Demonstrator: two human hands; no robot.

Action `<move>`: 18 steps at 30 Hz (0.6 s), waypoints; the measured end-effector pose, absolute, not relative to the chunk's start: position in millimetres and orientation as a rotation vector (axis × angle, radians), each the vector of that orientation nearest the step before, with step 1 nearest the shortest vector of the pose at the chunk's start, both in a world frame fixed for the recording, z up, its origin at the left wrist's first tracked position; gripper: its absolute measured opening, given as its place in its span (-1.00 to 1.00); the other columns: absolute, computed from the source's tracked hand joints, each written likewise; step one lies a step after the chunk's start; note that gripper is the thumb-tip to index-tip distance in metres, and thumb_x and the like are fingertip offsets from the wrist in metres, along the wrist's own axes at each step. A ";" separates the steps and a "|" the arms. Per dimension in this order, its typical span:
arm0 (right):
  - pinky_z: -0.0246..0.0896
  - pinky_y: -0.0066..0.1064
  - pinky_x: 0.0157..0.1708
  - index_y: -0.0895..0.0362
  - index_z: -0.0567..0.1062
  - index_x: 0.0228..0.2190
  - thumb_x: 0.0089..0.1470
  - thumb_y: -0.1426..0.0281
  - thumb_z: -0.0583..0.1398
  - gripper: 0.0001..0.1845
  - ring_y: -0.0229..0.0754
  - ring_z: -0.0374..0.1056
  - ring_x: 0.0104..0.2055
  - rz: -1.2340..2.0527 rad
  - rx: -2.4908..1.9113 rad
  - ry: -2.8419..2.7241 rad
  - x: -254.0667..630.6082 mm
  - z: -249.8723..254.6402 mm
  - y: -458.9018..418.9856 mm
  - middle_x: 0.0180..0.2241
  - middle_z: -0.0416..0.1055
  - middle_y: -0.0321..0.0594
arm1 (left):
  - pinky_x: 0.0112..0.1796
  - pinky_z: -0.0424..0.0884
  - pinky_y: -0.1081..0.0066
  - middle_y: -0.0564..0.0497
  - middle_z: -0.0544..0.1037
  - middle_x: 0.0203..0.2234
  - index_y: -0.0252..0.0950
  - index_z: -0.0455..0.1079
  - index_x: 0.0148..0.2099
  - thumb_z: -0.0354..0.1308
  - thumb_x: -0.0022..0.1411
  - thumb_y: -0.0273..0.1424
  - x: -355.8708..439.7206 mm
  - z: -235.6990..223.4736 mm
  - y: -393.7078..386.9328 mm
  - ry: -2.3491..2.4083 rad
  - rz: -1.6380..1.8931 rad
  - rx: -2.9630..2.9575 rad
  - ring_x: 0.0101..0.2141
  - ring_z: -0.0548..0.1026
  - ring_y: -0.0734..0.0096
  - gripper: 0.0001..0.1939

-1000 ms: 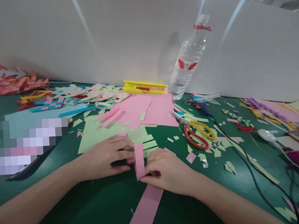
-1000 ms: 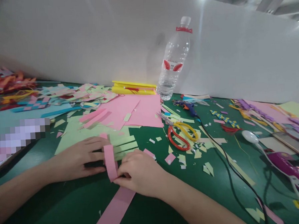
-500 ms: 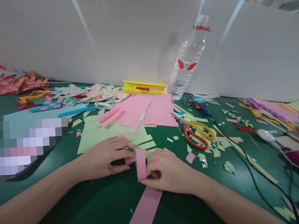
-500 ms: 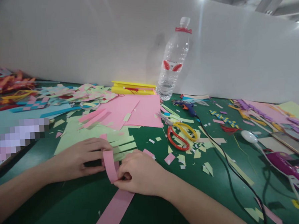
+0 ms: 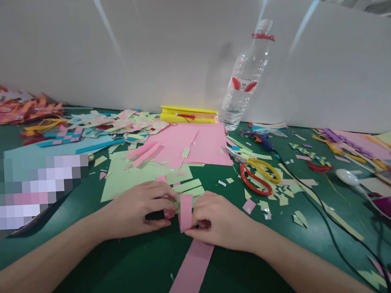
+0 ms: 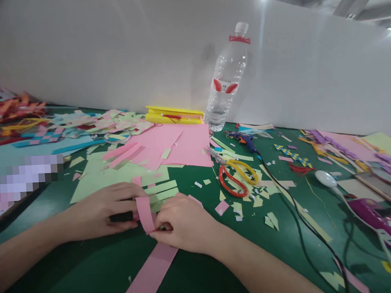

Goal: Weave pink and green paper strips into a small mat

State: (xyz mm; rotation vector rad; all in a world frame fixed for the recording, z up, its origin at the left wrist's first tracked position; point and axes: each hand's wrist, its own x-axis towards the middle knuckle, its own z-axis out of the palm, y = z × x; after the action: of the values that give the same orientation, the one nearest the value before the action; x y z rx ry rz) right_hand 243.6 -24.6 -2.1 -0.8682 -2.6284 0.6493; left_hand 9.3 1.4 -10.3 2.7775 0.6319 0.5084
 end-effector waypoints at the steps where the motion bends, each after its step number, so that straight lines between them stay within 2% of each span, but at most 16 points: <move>1: 0.06 -0.45 -0.33 0.17 0.42 -0.63 0.02 0.42 0.29 -0.74 -0.36 0.18 -0.49 0.652 -0.875 -2.629 243.7 -1.8 -24.5 -0.61 0.27 -0.42 | -0.09 0.36 0.33 -0.05 0.52 -0.15 -0.20 0.42 -0.19 0.14 0.23 -0.44 9.8 -9.7 0.9 0.630 0.509 2.779 -0.11 0.45 0.27 -0.91; 4: 0.07 -0.45 -0.32 0.17 0.44 -0.61 0.02 0.42 0.29 -0.77 -0.36 0.19 -0.50 0.660 -0.879 -2.611 244.2 -1.9 -24.3 -0.61 0.30 -0.42 | -0.11 0.37 0.35 -0.02 0.53 -0.20 -0.19 0.43 -0.24 0.15 0.23 -0.41 11.0 -8.5 -0.9 0.632 0.506 2.782 -0.13 0.46 0.28 -0.95; 13: 0.09 -0.45 -0.30 0.18 0.48 -0.59 0.01 0.43 0.31 -0.81 -0.36 0.22 -0.50 0.688 -0.861 -2.571 244.7 -3.4 -24.3 -0.60 0.33 -0.40 | -0.08 0.38 0.32 -0.02 0.56 -0.21 -0.20 0.46 -0.19 0.11 0.28 -0.40 12.6 -8.8 -3.1 0.591 0.528 2.801 -0.11 0.47 0.28 -0.90; 18: 0.08 -0.47 -0.32 0.18 0.44 -0.60 0.03 0.43 0.29 -0.78 -0.35 0.24 -0.47 0.679 -0.829 -2.618 244.9 -2.3 -23.9 -0.58 0.34 -0.39 | -0.02 0.35 0.28 -0.02 0.55 -0.14 -0.17 0.45 -0.13 0.10 0.29 -0.40 13.2 -9.7 -3.8 0.570 0.490 2.803 -0.05 0.44 0.25 -0.86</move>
State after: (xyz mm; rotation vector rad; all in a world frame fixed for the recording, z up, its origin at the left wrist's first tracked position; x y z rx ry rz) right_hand 244.9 -23.9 -2.3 -0.8295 -2.6181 0.6789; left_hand 13.2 -3.8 -9.7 2.8032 0.5701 0.4901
